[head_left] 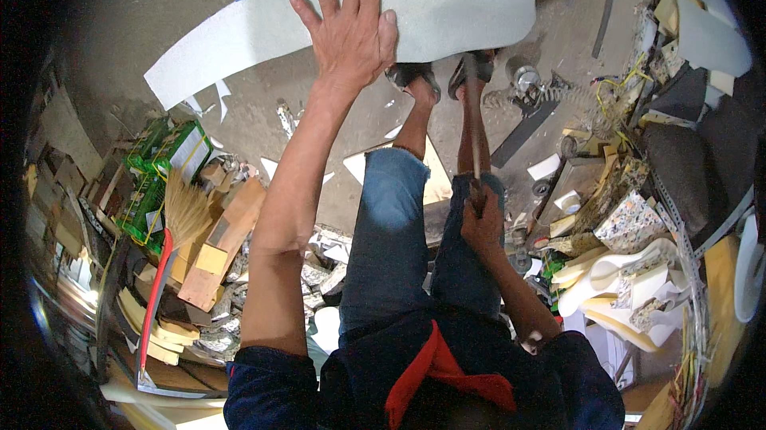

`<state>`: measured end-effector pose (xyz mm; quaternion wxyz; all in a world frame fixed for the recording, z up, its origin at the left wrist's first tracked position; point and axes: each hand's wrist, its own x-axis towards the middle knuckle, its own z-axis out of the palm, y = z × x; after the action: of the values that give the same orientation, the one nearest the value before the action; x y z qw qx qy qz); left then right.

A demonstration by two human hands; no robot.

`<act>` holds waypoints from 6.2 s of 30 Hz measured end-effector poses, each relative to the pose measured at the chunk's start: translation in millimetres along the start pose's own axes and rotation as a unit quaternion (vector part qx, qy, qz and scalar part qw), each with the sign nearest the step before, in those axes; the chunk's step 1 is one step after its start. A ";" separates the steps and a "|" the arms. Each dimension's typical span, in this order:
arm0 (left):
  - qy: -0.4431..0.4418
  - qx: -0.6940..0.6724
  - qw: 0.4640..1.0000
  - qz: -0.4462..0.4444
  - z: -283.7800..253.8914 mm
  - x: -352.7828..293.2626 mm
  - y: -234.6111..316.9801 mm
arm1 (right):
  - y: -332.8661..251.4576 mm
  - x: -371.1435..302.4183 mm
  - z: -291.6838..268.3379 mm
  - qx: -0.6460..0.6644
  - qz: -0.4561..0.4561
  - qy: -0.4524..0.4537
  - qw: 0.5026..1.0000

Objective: The person aligns a white sheet on a speckled laminate panel, trims it with a knife, and uses a spray gun on the panel. The person then handles and folds the trimmed white sheet.

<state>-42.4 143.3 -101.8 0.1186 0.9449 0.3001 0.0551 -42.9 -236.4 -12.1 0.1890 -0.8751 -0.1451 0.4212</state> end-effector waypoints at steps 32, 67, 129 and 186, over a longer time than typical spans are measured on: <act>0.000 -0.003 1.000 -0.012 -2.1 -3.4 3.3 | -220.6 139.2 -130.3 0.457 -0.092 0.326 0.822; 0.123 -0.038 0.934 -0.333 -37.8 -50.2 28.1 | -101.1 111.2 -116.0 0.337 0.095 -0.024 0.937; 0.196 -0.717 0.410 -0.529 65.9 -96.3 126.3 | -191.6 233.9 -122.5 -0.374 -0.501 -0.065 0.778; -0.353 -0.844 0.336 -0.224 -124.1 -4.1 141.6 | -50.7 164.6 -113.8 0.570 -0.017 -0.190 0.799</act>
<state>10.9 52.6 54.4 0.9556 0.1694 0.2241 -0.0884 141.7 -147.2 -36.1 0.6297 -0.5089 0.0737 0.5824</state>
